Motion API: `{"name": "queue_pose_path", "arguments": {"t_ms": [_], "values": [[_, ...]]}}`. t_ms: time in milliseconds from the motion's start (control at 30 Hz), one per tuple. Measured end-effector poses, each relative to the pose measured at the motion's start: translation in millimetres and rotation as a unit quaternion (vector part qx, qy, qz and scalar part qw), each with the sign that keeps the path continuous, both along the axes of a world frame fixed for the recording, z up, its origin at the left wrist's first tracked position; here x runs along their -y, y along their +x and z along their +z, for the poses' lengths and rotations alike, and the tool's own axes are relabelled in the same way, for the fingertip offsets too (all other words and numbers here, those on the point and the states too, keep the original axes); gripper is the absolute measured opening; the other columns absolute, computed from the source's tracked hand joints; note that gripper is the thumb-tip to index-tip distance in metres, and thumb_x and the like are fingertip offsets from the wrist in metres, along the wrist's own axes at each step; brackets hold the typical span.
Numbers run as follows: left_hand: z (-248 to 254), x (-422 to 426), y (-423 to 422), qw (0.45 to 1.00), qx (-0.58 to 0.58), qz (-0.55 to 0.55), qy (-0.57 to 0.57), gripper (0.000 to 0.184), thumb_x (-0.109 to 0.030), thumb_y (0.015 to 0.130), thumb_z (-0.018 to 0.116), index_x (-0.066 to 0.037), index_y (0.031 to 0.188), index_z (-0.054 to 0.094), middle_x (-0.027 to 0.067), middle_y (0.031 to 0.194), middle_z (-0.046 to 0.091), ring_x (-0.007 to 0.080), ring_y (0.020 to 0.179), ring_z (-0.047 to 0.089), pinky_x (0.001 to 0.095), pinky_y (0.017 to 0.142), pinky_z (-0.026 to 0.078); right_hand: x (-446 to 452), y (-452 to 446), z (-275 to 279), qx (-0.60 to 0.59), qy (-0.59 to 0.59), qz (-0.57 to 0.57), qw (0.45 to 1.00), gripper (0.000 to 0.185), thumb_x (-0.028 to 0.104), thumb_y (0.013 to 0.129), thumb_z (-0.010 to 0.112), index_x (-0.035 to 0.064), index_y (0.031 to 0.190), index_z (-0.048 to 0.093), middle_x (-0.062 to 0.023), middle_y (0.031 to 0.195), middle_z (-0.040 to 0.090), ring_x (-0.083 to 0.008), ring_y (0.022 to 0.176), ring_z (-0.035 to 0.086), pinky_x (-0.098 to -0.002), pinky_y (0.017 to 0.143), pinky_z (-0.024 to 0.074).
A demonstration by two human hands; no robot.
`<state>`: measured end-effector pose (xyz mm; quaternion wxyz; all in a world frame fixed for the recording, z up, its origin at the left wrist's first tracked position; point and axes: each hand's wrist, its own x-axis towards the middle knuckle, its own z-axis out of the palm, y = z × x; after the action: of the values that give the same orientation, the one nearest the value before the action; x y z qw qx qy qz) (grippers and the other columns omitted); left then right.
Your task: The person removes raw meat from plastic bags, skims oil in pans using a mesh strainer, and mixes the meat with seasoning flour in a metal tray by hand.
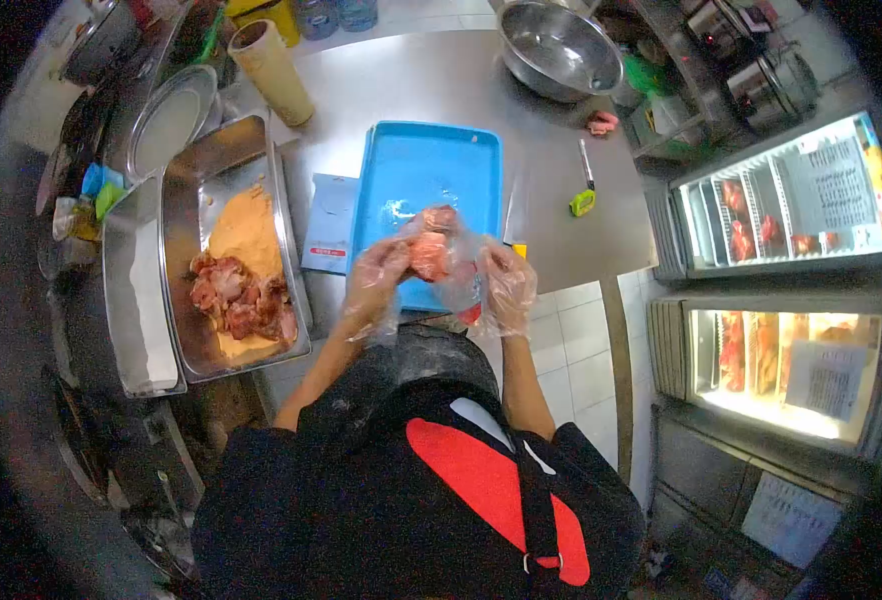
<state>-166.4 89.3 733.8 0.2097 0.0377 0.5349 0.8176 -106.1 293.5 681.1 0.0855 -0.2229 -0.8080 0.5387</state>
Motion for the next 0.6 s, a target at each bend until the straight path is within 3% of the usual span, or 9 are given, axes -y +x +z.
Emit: {"name": "queue_pose_path", "arguments": {"t_ms": [67,167,200,267,333,367,433,533,600], "values": [[4.0,-21.5,1.4,0.998,-0.032,-0.055,-0.016,0.027,-0.016,0.094,0.052,0.001,0.115,0.058,0.0102,0.106,0.062,0.017,0.098,0.059,0.0312,0.086,0.051,6.8,3.6,23.2,-0.091,-0.211,-0.02,0.973,0.037,0.022,0.083,0.068,0.0005,0.111,0.06,-0.0096,0.103,0.064,-0.0168,0.098,0.06,-0.0295,0.082,0.0497],[-5.7,-51.6,-1.5,0.986,-0.077,-0.135,-0.052,0.027,-0.015,0.094,0.053,0.0,0.115,0.058,0.0094,0.107,0.061,0.016,0.101,0.057,0.0295,0.089,0.049,4.9,15.1,38.7,-0.059,-0.083,0.023,0.995,0.051,0.02,0.08,0.072,0.001,0.123,0.052,-0.0098,0.107,0.062,-0.0204,0.102,0.059,-0.0296,0.085,0.0497],[-5.1,-59.5,-2.5,0.98,-0.11,-0.152,-0.065,0.027,-0.015,0.093,0.054,0.0,0.115,0.058,0.0092,0.107,0.061,0.0157,0.101,0.057,0.0289,0.089,0.048,6.0,19.0,35.2,-0.172,-0.325,0.028,0.929,0.055,0.017,0.079,0.073,0.0002,0.125,0.049,-0.0111,0.104,0.062,-0.0221,0.096,0.061,-0.0305,0.08,0.0529],[-0.7,-69.3,-4.6,0.972,-0.147,-0.155,-0.101,0.026,-0.016,0.092,0.057,-0.002,0.114,0.059,0.0081,0.106,0.062,0.0148,0.099,0.058,0.027,0.088,0.048,-18.2,28.8,4.0,-0.148,-0.38,-0.016,0.913,0.052,0.015,0.079,0.072,0.0005,0.123,0.049,-0.0102,0.104,0.062,-0.0199,0.09,0.062,-0.0291,0.073,0.0547],[-6.6,-69.4,-7.8,0.992,-0.067,-0.107,-0.024,0.027,-0.018,0.091,0.059,-0.002,0.112,0.06,0.0079,0.107,0.061,0.0146,0.097,0.058,0.0268,0.086,0.048,-26.0,36.1,1.1,-0.151,-0.435,-0.082,0.884,0.044,0.011,0.08,0.069,0.0008,0.119,0.051,-0.0093,0.099,0.063,-0.016,0.079,0.064,-0.0276,0.063,0.056],[-13.7,-66.1,-10.7,0.996,-0.025,-0.079,0.013,0.028,-0.02,0.09,0.06,-0.001,0.112,0.061,0.0078,0.107,0.061,0.0146,0.096,0.059,0.0267,0.086,0.048,-31.1,36.3,-5.1,-0.124,-0.401,-0.109,0.901,0.039,0.011,0.08,0.069,0.0015,0.116,0.054,-0.009,0.097,0.063,-0.0154,0.077,0.063,-0.0263,0.062,0.055],[-51.4,-39.1,-31.7,0.996,-0.012,-0.049,-0.066,0.029,-0.021,0.089,0.061,0.001,0.109,0.061,0.0063,0.102,0.062,0.0138,0.094,0.059,0.0259,0.083,0.048,-42.5,35.9,-22.8,-0.065,-0.331,-0.163,0.927,0.031,0.011,0.081,0.067,0.0028,0.109,0.058,-0.0083,0.092,0.064,-0.014,0.074,0.063,-0.0239,0.058,0.0529],[-74.1,-14.9,-48.5,0.99,-0.021,0.002,-0.139,0.027,-0.021,0.089,0.061,0.001,0.106,0.062,0.0034,0.094,0.062,0.0113,0.087,0.057,0.0239,0.076,0.047,-34.7,30.0,-10.8,-0.026,-0.352,-0.086,0.932,0.019,0.021,0.084,0.063,0.0031,0.091,0.065,-0.0017,0.078,0.063,-0.0065,0.059,0.054,-0.0206,0.05,0.043],[-78.7,-6.3,-54.3,0.977,-0.05,0.026,-0.204,0.025,-0.021,0.09,0.06,0.0,0.103,0.063,0.0011,0.088,0.06,0.009,0.081,0.054,0.0229,0.07,0.045,-26.2,18.4,-33.1,0.058,-0.271,-0.04,0.96,0.019,0.022,0.084,0.064,0.0038,0.088,0.066,-0.0001,0.075,0.061,-0.0054,0.056,0.051,-0.0201,0.048,0.0407]]}}
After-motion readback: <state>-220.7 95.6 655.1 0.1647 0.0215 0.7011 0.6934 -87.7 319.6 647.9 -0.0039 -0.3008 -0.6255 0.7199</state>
